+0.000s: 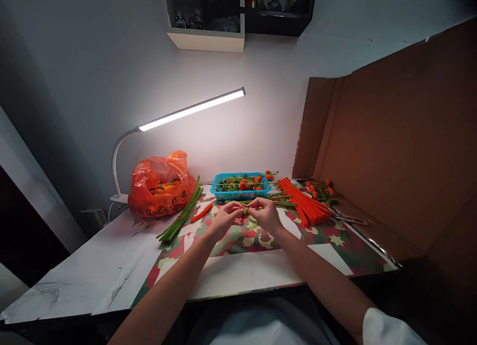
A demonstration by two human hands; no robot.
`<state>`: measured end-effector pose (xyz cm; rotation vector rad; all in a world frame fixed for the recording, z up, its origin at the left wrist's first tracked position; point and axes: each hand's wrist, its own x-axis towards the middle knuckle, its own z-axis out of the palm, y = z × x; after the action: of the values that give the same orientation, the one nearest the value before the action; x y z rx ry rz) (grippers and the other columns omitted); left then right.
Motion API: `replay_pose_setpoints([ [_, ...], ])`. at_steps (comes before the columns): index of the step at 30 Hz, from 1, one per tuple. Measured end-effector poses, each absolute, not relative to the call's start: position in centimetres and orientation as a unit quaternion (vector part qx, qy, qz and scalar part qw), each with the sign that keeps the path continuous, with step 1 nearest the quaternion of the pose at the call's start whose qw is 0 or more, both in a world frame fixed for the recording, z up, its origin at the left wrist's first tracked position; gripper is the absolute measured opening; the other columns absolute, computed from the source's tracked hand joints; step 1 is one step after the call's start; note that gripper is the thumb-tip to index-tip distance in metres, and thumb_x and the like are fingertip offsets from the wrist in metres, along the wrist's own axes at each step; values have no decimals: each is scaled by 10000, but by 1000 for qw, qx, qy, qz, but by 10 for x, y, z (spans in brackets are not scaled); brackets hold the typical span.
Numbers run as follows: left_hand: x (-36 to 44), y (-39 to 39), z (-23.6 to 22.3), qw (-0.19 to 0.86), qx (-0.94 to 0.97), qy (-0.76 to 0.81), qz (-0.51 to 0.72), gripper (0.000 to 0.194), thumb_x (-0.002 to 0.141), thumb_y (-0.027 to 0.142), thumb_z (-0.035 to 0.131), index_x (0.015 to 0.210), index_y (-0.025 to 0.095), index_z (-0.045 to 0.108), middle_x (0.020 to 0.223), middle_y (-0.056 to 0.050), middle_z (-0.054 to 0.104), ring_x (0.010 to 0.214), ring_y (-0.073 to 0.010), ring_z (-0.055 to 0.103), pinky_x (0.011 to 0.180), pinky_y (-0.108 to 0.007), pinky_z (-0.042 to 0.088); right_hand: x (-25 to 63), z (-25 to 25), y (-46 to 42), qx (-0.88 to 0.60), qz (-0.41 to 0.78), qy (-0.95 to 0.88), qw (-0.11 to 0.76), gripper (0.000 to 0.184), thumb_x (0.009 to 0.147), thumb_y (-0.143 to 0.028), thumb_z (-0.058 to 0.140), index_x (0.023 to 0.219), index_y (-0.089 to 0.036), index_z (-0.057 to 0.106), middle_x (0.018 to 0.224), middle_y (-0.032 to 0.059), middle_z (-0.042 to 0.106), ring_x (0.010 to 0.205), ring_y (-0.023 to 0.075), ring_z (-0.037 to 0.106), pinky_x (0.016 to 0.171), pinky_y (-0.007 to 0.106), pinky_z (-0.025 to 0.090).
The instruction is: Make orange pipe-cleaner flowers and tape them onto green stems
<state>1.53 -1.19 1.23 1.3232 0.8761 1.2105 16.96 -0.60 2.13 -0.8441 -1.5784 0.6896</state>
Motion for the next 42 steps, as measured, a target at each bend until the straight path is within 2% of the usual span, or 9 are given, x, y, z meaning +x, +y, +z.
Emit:
replay_pose_setpoints([
  [4,17,-15,14,541,555,385,502,342,604,390,761,771,159,572,618,24,613,496,-85,553,520,-223,490,169,22,-7,-391,273,-677,561,63,622,-186,594,561,-172,600,513,-19,568,495,112,476,480,228,358],
  [11,17,-16,14,576,531,377,494,307,608,351,757,741,148,567,604,29,587,473,-64,531,497,-194,477,179,30,-8,-287,126,-802,508,134,626,-105,597,538,-198,558,576,-12,590,604,141,511,610,264,401],
  [17,14,-12,20,622,451,351,535,281,627,339,728,699,171,515,642,20,597,560,-111,612,564,-233,531,177,23,-5,-302,114,-764,559,124,629,-87,567,578,-199,577,613,2,606,627,156,522,609,274,408],
  [23,16,-10,11,574,528,362,511,362,692,468,698,734,116,626,711,-45,645,634,-127,619,642,-253,531,176,19,-5,-297,83,-761,571,127,654,-88,566,603,-201,590,622,4,601,647,162,515,623,285,404],
  [28,16,-12,9,582,552,351,483,337,701,459,697,730,127,646,759,-44,664,713,-155,631,749,-322,526,176,19,-6,-269,66,-764,582,123,690,-101,574,630,-201,613,640,9,610,673,165,526,659,300,415],
  [32,15,-14,14,585,553,345,482,325,663,441,731,694,137,620,738,-34,656,706,-150,628,765,-326,522,177,21,-8,-263,80,-761,587,125,697,-107,572,668,-208,639,676,21,631,707,177,552,679,315,434],
  [37,17,-14,15,483,597,353,535,353,655,478,718,670,146,598,698,-25,639,636,-130,587,681,-283,512,173,23,-12,-300,168,-729,592,72,713,-176,577,696,-205,641,713,29,647,719,179,577,678,314,463],
  [39,19,-17,15,401,626,360,563,341,690,477,684,656,153,585,779,-53,652,663,-141,583,645,-266,501,169,21,-10,-322,233,-691,604,58,709,-224,582,728,-198,630,718,26,643,689,167,578,651,299,470],
  [42,21,-22,16,275,669,371,583,292,759,425,620,625,171,567,934,-88,644,778,-173,598,659,-263,503,162,18,-5,-332,366,-610,619,140,664,-309,619,728,-195,569,665,3,606,604,143,554,551,262,447],
])
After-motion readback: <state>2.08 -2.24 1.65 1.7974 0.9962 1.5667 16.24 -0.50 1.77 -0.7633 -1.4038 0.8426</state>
